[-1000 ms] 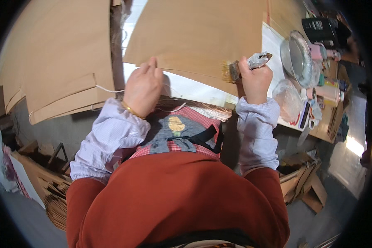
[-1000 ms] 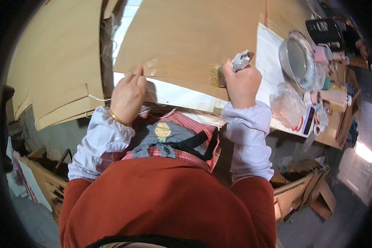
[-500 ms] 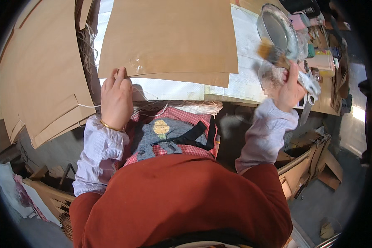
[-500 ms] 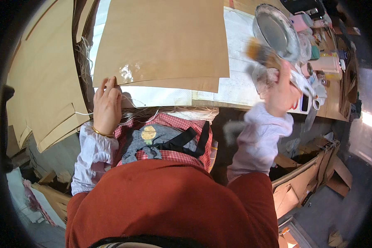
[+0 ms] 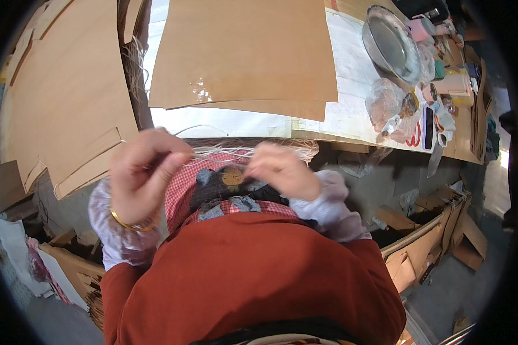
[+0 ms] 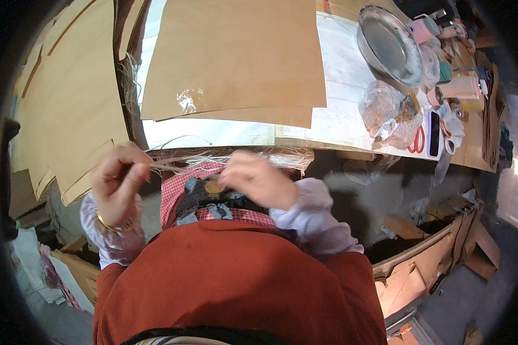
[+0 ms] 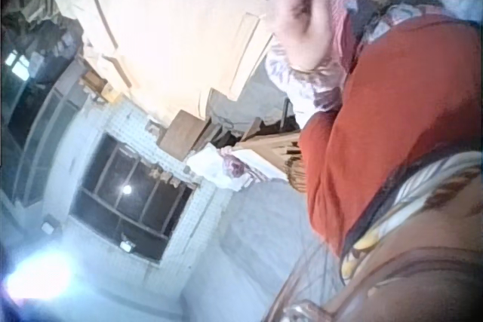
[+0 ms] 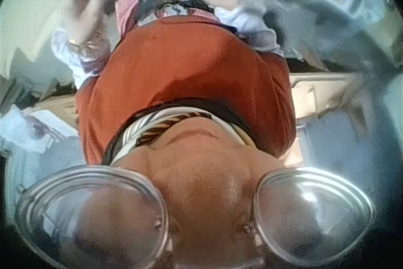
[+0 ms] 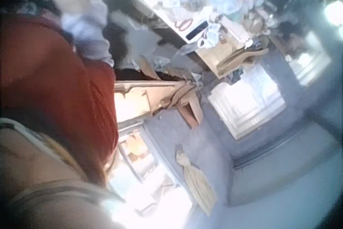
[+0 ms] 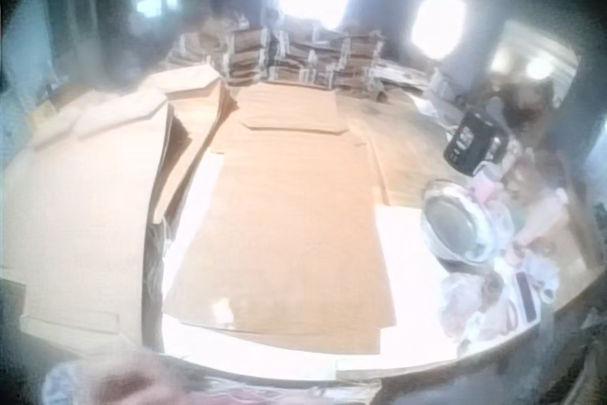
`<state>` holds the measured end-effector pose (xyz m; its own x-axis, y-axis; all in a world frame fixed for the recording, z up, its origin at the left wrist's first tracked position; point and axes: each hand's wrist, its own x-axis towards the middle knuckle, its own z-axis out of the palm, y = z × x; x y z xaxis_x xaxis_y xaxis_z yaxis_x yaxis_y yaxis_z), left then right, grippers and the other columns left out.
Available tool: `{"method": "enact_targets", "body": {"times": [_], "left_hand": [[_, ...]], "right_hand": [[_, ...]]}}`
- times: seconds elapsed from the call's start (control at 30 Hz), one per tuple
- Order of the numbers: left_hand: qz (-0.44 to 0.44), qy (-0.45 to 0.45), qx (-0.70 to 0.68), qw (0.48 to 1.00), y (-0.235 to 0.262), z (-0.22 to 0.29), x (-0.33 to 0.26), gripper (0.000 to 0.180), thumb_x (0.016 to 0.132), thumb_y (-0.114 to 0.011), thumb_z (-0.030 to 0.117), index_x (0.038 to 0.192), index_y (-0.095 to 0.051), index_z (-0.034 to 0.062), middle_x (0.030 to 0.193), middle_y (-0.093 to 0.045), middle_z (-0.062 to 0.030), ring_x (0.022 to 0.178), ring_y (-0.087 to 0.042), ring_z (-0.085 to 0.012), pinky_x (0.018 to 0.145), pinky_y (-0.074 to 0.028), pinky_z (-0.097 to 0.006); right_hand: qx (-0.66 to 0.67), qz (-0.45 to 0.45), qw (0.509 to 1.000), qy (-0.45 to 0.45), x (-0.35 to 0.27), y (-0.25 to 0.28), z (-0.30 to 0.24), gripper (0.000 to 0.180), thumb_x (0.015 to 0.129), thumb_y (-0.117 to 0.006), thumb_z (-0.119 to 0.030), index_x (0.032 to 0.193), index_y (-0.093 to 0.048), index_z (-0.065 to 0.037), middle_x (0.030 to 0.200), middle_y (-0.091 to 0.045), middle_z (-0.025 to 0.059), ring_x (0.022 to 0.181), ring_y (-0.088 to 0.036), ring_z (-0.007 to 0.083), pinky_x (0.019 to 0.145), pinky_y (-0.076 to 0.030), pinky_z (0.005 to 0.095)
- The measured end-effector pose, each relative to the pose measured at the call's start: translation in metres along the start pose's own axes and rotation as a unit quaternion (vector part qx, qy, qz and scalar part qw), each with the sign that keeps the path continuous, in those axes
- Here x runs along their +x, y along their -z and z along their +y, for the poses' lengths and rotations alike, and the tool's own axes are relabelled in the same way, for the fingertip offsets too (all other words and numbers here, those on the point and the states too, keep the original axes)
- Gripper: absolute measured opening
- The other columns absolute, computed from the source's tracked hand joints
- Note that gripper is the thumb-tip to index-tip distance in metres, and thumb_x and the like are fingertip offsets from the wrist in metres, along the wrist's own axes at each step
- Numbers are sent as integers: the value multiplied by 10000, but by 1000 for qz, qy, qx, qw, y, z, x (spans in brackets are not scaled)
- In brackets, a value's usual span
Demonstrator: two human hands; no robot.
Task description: The person applies glue to the edge of a brown paper sheet using a brush, places a white string along the glued edge, and presses it down. They repeat this process on multiple sheets, then gather the finished pieces, align them, and tie the stack with a white string.
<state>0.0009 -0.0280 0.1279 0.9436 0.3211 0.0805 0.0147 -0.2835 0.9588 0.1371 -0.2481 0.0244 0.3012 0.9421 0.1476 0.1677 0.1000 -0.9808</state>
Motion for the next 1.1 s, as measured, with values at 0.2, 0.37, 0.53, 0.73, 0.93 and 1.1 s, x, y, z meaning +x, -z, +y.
{"method": "enact_targets", "body": {"times": [0.2, 0.37, 0.53, 0.73, 0.93, 1.1], "left_hand": [[77, -105, 261, 957, 20, -59, 40, 47, 813, -676, -23, 859, -670, -22, 685, -586, -96, 617, -570, -170, 566, -440, -278], [73, 78, 238, 965, 4, -135, 82, 113, 846, -696, 60, 926, -704, -19, 841, -708, -100, 754, -658, -140, 664, -514, -270], [94, 51, 377, 920, -7, -152, 79, 119, 817, -697, 104, 873, -704, -1, 822, -668, -136, 757, -653, -277, 700, -513, -338], [145, 2, 516, 844, -10, -145, 74, 120, 770, -707, 117, 862, -659, 57, 900, -621, -86, 913, -585, -286, 787, -445, -400], [111, -116, 525, 836, -11, -144, 71, 134, 808, -633, 38, 937, -643, 73, 939, -613, -79, 934, -580, -287, 786, -459, -392], [17, -99, 342, 934, -7, -150, 68, 272, 859, -546, -18, 1111, -645, 6, 1030, -621, -132, 980, -570, -333, 859, -468, -398]], "right_hand": [[-146, 229, 952, -144, -30, 110, -16, 146, 883, -629, -37, 988, -700, 34, 819, -613, 34, 723, -541, 107, 665, -444, 248], [-134, 312, 908, -244, 4, 152, 40, 136, 823, -696, -99, 877, -696, 26, 746, -637, 52, 611, -557, 139, 606, -474, 276], [-480, 312, 789, -224, 1, 148, 73, 334, 771, -748, -201, 971, -645, 46, 952, -626, 169, 833, -619, 251, 750, -504, 328], [-331, 360, 813, -316, -6, 142, 67, 361, 756, -763, -171, 1001, -612, 47, 1120, -582, 206, 1036, -596, 274, 869, -485, 342], [176, 352, 911, -124, -2, 141, 66, 303, 819, -644, 72, 1035, -465, -43, 1085, -594, 121, 903, -598, 145, 751, -512, 240], [-282, 365, 865, -196, 1, 134, 72, 342, 760, -715, 2, 1044, -527, -21, 1066, -603, 112, 980, -620, 236, 862, -515, 305]]}}
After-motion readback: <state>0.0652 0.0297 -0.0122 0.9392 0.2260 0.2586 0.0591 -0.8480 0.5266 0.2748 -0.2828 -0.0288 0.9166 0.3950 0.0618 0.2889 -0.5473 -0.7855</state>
